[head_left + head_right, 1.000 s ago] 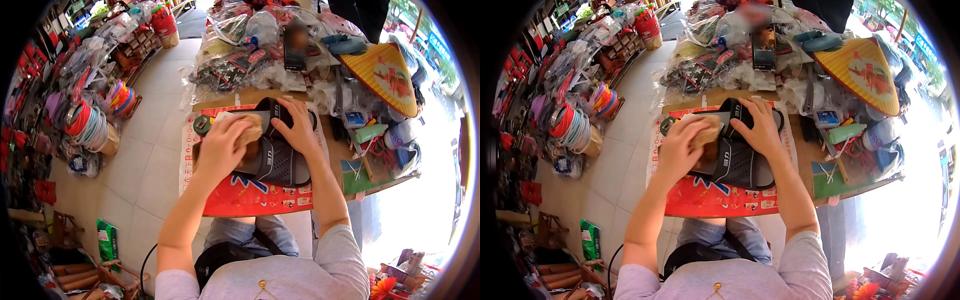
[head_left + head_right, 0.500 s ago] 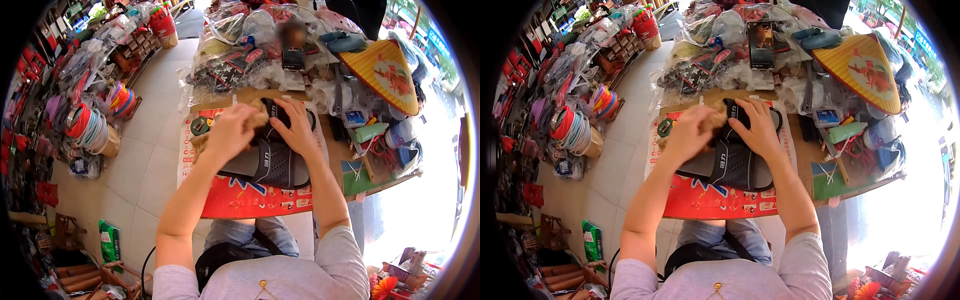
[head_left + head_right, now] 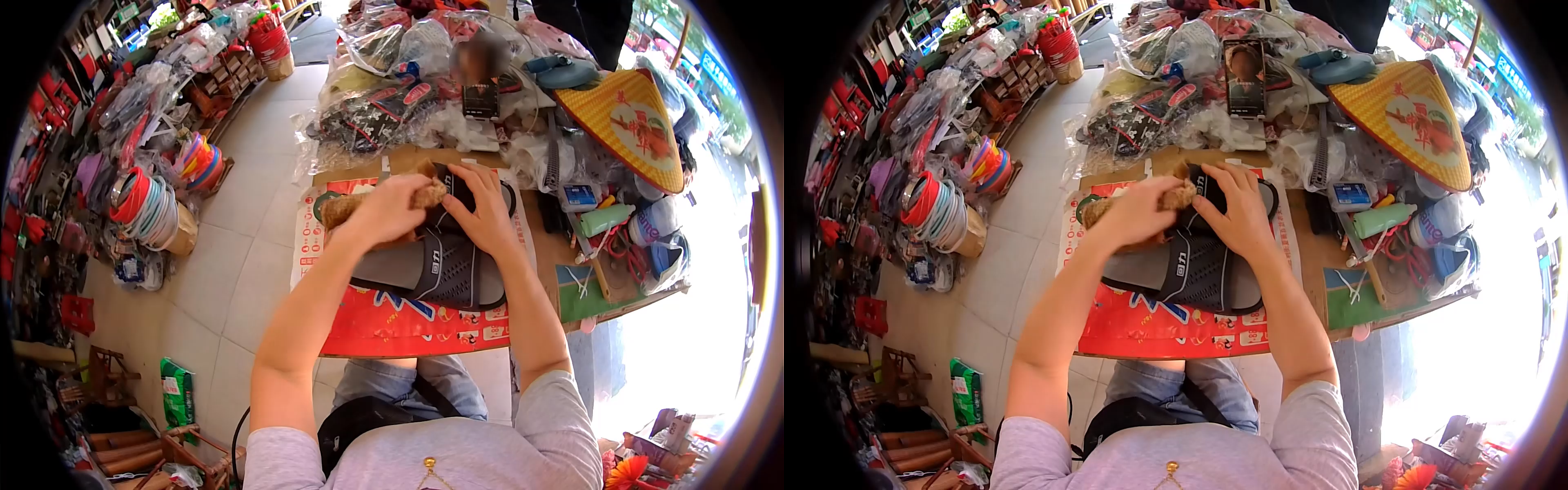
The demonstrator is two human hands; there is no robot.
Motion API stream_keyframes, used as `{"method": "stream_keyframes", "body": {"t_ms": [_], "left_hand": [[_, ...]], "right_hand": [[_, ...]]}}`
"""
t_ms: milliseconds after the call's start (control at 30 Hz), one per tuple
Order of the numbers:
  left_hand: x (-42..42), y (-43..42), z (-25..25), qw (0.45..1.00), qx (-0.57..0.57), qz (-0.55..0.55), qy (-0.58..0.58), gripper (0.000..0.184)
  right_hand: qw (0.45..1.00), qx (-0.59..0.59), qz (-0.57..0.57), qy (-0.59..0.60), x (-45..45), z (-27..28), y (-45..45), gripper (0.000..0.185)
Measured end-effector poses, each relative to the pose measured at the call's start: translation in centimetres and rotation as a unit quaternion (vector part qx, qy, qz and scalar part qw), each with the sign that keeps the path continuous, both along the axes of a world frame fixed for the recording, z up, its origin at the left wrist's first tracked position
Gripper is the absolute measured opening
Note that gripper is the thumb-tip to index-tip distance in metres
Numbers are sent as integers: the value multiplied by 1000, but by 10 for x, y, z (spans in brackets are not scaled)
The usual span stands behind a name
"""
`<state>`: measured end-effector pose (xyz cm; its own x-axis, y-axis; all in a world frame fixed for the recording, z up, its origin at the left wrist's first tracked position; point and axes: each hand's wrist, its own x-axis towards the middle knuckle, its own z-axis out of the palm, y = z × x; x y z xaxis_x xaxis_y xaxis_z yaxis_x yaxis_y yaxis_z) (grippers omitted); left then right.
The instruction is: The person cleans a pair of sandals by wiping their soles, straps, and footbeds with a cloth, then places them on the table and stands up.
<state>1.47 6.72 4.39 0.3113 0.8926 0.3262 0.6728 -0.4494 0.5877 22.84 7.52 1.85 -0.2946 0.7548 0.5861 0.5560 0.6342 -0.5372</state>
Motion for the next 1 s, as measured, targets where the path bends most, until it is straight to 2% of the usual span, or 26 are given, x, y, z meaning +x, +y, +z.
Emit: {"method": "stream_keyframes", "body": {"t_ms": [33,67,133,167,233,267,300,400,533,633,700,733,767,833,967,1000], "left_hand": [[4,-1,-7,998,50,-21,14,45],[1,2,-11,998,51,-20,13,45],[-9,5,-3,991,48,30,118,45],[-16,8,-3,992,47,31,117,45],[-30,9,4,978,64,126,152,43],[-35,9,7,977,32,151,149,41],[-33,8,14,977,33,150,151,41],[-20,7,15,996,46,69,-24,39],[6,0,-4,996,84,16,27,39],[3,-1,-3,989,104,63,81,43],[-15,1,8,987,64,113,98,43],[-21,-2,17,990,61,117,39,40],[-24,-8,24,990,59,117,41,40],[-26,-21,37,990,11,117,-72,37],[-16,-31,18,993,-58,71,-80,44],[-16,-28,12,998,-59,-8,-33,50]], "right_hand": [[1000,-1,-4,-5,-1,0,0,53],[1000,0,-3,-5,-1,0,0,53],[1000,0,4,-3,0,0,0,53],[1000,0,5,-3,1,0,0,53],[1000,3,2,-2,1,0,1,53],[1000,4,3,-1,0,0,1,53],[1000,8,1,0,0,1,0,50],[1000,5,-4,9,0,-1,2,43],[1000,19,-7,14,1,-2,6,34],[1000,18,-4,13,1,-1,4,34],[1000,21,-5,14,1,-1,4,34],[999,27,-6,15,0,-1,4,34],[1000,25,-6,17,0,-1,4,34],[999,29,-5,19,-1,0,3,34],[999,27,-5,20,-1,1,3,34],[1000,21,-5,21,-1,1,2,34]]}}
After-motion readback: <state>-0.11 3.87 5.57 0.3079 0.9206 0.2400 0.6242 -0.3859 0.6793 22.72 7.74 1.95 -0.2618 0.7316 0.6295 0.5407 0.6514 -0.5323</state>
